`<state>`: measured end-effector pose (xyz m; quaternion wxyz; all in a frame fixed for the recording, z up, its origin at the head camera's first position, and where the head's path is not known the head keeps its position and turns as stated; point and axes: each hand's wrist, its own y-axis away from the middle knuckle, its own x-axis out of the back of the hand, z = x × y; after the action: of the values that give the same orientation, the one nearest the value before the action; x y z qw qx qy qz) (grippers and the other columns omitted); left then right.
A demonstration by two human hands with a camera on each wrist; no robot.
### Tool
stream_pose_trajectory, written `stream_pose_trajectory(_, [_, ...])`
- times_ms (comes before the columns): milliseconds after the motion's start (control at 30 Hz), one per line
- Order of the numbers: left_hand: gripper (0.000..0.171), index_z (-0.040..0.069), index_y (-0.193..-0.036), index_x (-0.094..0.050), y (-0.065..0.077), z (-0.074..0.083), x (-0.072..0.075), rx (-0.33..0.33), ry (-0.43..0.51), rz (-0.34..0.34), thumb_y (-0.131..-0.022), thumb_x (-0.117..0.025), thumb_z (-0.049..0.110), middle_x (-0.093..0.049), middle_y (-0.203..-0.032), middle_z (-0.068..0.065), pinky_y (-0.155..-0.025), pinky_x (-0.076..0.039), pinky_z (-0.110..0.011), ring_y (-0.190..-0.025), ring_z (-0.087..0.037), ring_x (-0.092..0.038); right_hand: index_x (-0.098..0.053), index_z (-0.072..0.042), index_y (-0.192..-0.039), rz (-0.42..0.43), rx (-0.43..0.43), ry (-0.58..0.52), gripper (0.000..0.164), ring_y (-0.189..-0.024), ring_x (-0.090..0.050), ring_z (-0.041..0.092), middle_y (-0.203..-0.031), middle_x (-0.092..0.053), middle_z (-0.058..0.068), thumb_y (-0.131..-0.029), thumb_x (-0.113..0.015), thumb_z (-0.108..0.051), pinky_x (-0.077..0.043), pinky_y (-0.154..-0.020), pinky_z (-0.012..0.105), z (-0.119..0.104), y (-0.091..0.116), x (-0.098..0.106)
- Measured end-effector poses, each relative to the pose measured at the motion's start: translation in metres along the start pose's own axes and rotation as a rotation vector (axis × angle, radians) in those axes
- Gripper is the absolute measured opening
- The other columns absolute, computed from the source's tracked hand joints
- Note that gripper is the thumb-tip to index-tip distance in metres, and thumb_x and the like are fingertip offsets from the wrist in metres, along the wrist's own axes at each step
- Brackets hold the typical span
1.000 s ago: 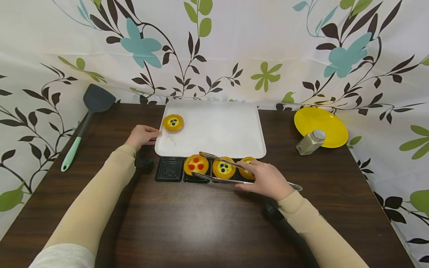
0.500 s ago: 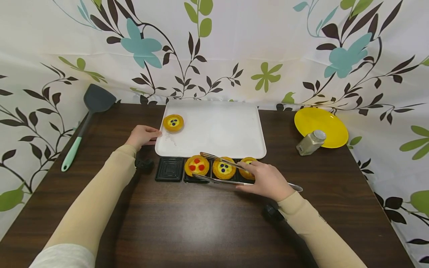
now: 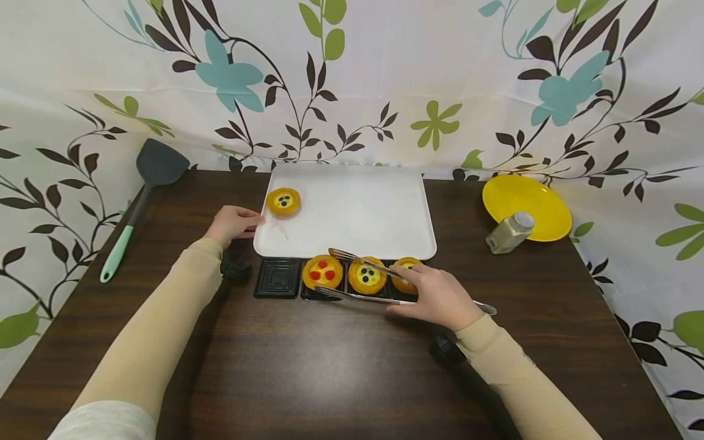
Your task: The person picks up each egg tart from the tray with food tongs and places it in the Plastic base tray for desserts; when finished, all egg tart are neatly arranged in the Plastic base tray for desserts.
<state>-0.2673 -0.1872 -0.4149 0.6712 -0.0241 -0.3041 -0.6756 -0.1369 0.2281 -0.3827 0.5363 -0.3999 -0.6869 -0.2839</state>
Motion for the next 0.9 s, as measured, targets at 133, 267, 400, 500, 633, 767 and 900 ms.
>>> stream_pose_trajectory(133, [0.039, -0.007, -0.124, -0.058, 0.0002, -0.0001, -0.0002, -0.005, 0.002, -0.001, -0.094, -0.06, 0.018, -0.055, -0.124, -0.023, -0.08, -0.056, -0.028, -0.109, -0.032, -0.06, -0.061, -0.011, -0.126, 0.004, 0.001, -0.003, 0.073, -0.076, -0.06, 0.015, -0.103, -0.067, 0.009, -0.07, -0.078, -0.055, -0.059, -0.072, 0.039, 0.0002, 0.0005, 0.0002])
stream_pose_trajectory(267, [0.039, -0.007, -0.124, -0.058, -0.0002, -0.0007, -0.0006, -0.01, 0.002, -0.003, -0.094, -0.06, 0.019, -0.055, -0.124, -0.023, -0.079, -0.057, -0.027, -0.109, -0.031, -0.06, -0.06, -0.012, -0.128, 0.01, 0.002, -0.004, 0.075, -0.079, -0.062, 0.016, -0.106, -0.067, 0.009, -0.069, -0.078, -0.055, -0.059, -0.074, 0.04, 0.0007, 0.0011, 0.0003])
stream_pose_trajectory(400, [0.039, -0.007, -0.123, -0.058, 0.0004, -0.0003, -0.0005, -0.008, -0.002, 0.0, -0.094, -0.06, 0.019, -0.055, -0.124, -0.023, -0.079, -0.056, -0.027, -0.108, -0.031, -0.06, -0.059, -0.013, -0.129, 0.017, 0.003, -0.012, 0.075, -0.082, -0.063, 0.017, -0.109, -0.067, 0.009, -0.069, -0.079, -0.053, -0.059, -0.075, 0.039, 0.0017, 0.002, 0.0008])
stream_pose_trajectory(500, [0.039, -0.007, -0.123, -0.058, 0.0008, -0.0001, 0.0, -0.007, -0.003, 0.0, -0.095, -0.06, 0.019, -0.055, -0.124, -0.023, -0.08, -0.056, -0.027, -0.109, -0.031, -0.06, -0.058, -0.013, -0.13, 0.02, 0.004, -0.022, 0.075, -0.083, -0.063, 0.017, -0.11, -0.067, 0.009, -0.069, -0.08, -0.052, -0.059, -0.076, 0.04, 0.0016, 0.0025, 0.0017])
stream_pose_trajectory(633, [0.039, -0.007, -0.124, -0.058, 0.0023, 0.0004, 0.0001, -0.006, -0.002, -0.003, -0.095, -0.059, 0.019, -0.055, -0.124, -0.023, -0.08, -0.056, -0.027, -0.109, -0.031, -0.06, -0.057, -0.014, -0.131, 0.029, 0.012, -0.03, 0.076, -0.082, -0.062, 0.016, -0.108, -0.067, 0.009, -0.069, -0.08, -0.052, -0.059, -0.075, 0.039, 0.0013, 0.0032, 0.0033])
stream_pose_trajectory(767, [0.039, -0.007, -0.124, -0.057, 0.0049, 0.0013, -0.0003, -0.009, 0.002, -0.002, -0.095, -0.059, 0.019, -0.055, -0.124, -0.023, -0.082, -0.056, -0.028, -0.11, -0.032, -0.06, -0.057, -0.014, -0.131, 0.052, 0.031, -0.027, 0.077, -0.074, -0.056, 0.012, -0.101, -0.067, 0.006, -0.07, -0.079, -0.053, -0.057, -0.069, 0.032, 0.0027, 0.003, 0.005])
stream_pose_trajectory(900, [0.039, -0.007, -0.124, -0.057, 0.0057, 0.0018, -0.0004, -0.007, 0.008, -0.004, -0.095, -0.059, 0.019, -0.055, -0.125, -0.023, -0.082, -0.056, -0.028, -0.11, -0.031, -0.059, -0.057, -0.013, -0.131, 0.062, 0.033, -0.022, 0.077, -0.071, -0.052, 0.011, -0.096, -0.067, 0.004, -0.07, -0.077, -0.056, -0.054, -0.065, 0.028, 0.0034, 0.0001, 0.0083])
